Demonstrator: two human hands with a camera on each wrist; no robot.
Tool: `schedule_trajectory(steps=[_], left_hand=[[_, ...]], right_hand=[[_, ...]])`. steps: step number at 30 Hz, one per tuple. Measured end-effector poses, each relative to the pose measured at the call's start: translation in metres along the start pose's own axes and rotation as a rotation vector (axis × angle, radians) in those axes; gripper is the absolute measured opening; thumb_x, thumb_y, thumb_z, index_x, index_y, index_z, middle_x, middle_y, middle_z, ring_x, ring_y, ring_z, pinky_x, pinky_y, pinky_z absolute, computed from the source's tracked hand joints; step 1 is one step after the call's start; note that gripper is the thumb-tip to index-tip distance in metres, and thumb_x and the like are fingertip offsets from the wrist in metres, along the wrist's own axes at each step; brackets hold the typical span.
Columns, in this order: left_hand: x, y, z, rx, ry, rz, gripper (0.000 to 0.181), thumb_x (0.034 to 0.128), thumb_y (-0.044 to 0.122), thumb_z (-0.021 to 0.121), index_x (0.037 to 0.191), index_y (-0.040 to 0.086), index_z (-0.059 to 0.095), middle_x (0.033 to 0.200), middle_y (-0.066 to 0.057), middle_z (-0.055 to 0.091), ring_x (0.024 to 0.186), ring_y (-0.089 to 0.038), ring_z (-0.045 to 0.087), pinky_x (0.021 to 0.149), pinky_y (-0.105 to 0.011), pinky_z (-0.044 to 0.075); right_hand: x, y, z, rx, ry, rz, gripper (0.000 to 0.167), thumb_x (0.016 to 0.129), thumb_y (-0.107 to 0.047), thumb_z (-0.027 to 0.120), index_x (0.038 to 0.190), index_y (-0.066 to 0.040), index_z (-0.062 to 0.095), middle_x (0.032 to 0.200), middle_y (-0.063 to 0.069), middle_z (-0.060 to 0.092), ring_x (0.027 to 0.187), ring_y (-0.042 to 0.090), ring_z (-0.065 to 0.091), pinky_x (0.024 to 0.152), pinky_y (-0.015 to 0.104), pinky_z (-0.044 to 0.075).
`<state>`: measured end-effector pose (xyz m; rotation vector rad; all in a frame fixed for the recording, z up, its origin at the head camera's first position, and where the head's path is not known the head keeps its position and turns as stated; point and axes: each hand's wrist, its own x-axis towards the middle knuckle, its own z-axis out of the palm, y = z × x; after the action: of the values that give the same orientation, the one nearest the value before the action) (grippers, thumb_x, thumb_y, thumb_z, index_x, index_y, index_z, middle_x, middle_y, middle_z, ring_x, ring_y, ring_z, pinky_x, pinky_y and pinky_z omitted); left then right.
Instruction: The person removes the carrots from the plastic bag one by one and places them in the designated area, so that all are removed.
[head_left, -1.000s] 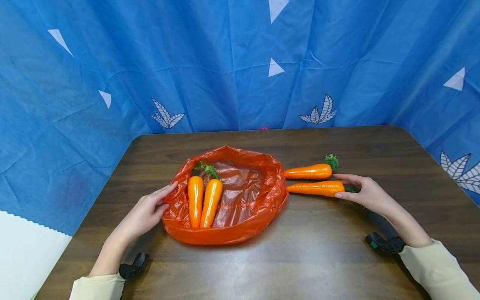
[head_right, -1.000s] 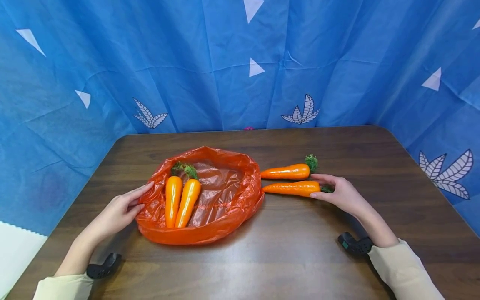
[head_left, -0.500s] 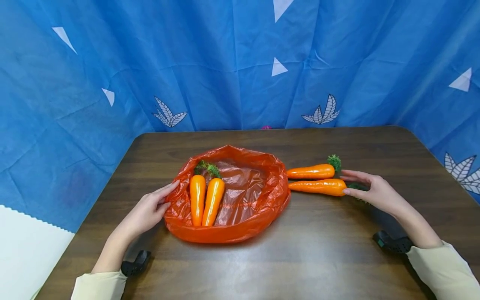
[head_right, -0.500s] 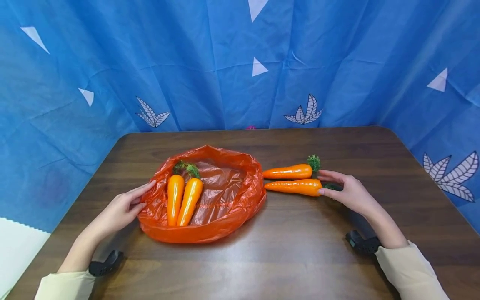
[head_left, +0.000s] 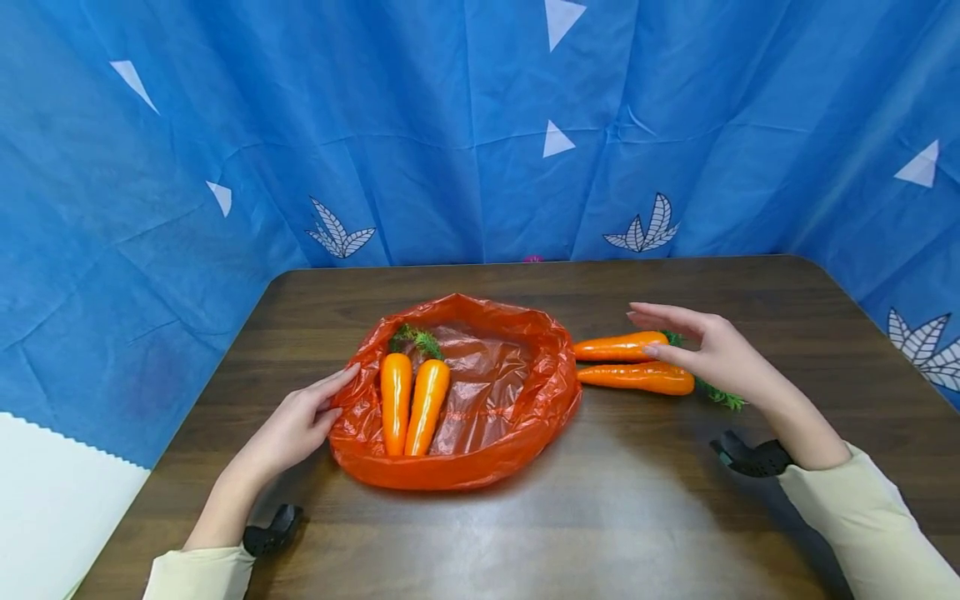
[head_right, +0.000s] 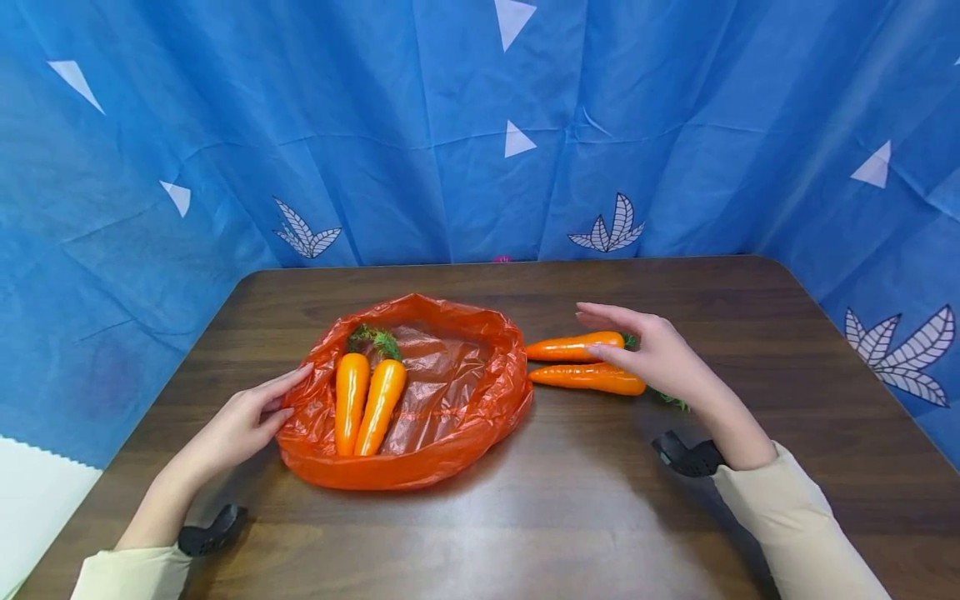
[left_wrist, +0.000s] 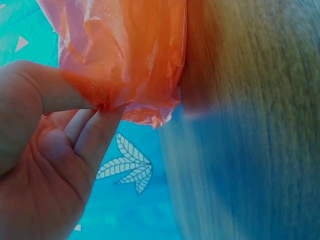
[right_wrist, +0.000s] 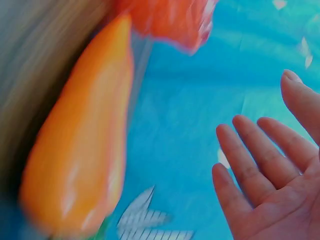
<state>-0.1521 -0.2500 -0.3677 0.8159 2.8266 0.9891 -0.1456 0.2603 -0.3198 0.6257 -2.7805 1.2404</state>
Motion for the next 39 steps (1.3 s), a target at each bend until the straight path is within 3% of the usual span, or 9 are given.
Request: schedule_trajectory(steps=[5, 10, 16, 20, 29, 35, 39], left_hand=[[-0.001, 0.001, 0.002, 0.001, 0.007, 0.013, 0.063, 0.0800, -0.017, 0.062, 0.138, -0.003, 0.042, 0.136, -0.027, 0.042, 0.116, -0.040, 0.049, 0.085, -0.045, 0.047], [-0.001, 0.001, 0.003, 0.004, 0.009, 0.015, 0.063, 0.0799, -0.017, 0.062, 0.138, -0.003, 0.042, 0.136, -0.027, 0.042, 0.116, -0.039, 0.049, 0.085, -0.045, 0.047], [-0.001, 0.002, 0.000, 0.008, 0.011, 0.023, 0.062, 0.0797, -0.017, 0.061, 0.138, -0.004, 0.042, 0.135, -0.027, 0.042, 0.115, -0.039, 0.050, 0.084, -0.044, 0.048], [-0.001, 0.002, 0.000, 0.013, 0.010, 0.024, 0.063, 0.0798, -0.017, 0.062, 0.138, -0.002, 0.042, 0.136, -0.027, 0.042, 0.116, -0.039, 0.049, 0.085, -0.045, 0.048], [-0.001, 0.002, 0.001, 0.015, 0.020, 0.036, 0.062, 0.0801, -0.017, 0.061, 0.138, -0.003, 0.043, 0.136, -0.026, 0.043, 0.119, -0.039, 0.046, 0.088, -0.047, 0.045], [-0.002, 0.002, 0.002, 0.006, 0.022, 0.033, 0.062, 0.0803, -0.017, 0.060, 0.138, -0.002, 0.043, 0.136, -0.025, 0.043, 0.119, -0.038, 0.046, 0.086, -0.045, 0.047], [-0.001, 0.003, 0.000, 0.013, 0.019, 0.029, 0.064, 0.0804, -0.017, 0.060, 0.139, -0.001, 0.042, 0.137, -0.024, 0.043, 0.120, -0.038, 0.045, 0.087, -0.046, 0.046]], right_hand=[[0.025, -0.028, 0.020, 0.068, -0.041, -0.113, 0.049, 0.090, -0.013, 0.064, 0.137, -0.011, 0.049, 0.128, 0.006, 0.056, 0.116, 0.022, 0.051, 0.094, 0.054, 0.040], [0.048, -0.056, 0.037, 0.116, -0.096, -0.201, 0.049, 0.089, -0.016, 0.065, 0.136, -0.015, 0.051, 0.130, 0.001, 0.055, 0.117, 0.018, 0.050, 0.092, 0.046, 0.045], [0.081, -0.079, 0.064, 0.130, -0.135, -0.301, 0.045, 0.089, -0.017, 0.066, 0.132, -0.012, 0.055, 0.127, 0.002, 0.057, 0.115, 0.015, 0.052, 0.089, 0.040, 0.048], [0.098, -0.081, 0.088, 0.157, -0.191, -0.321, 0.041, 0.089, -0.018, 0.066, 0.129, -0.011, 0.058, 0.127, -0.001, 0.057, 0.116, 0.012, 0.050, 0.090, 0.038, 0.047], [0.119, -0.071, 0.138, 0.398, -0.425, -0.316, 0.043, 0.092, -0.009, 0.061, 0.133, -0.001, 0.051, 0.128, 0.006, 0.056, 0.118, 0.020, 0.051, 0.093, 0.036, 0.045], [0.126, -0.066, 0.160, 0.335, -0.487, -0.340, 0.044, 0.093, -0.012, 0.060, 0.135, -0.003, 0.049, 0.131, 0.007, 0.053, 0.121, 0.023, 0.048, 0.097, 0.042, 0.041], [0.128, -0.063, 0.169, 0.226, -0.511, -0.362, 0.045, 0.094, -0.015, 0.058, 0.137, -0.007, 0.048, 0.136, 0.003, 0.049, 0.124, 0.014, 0.043, 0.100, 0.036, 0.038]])
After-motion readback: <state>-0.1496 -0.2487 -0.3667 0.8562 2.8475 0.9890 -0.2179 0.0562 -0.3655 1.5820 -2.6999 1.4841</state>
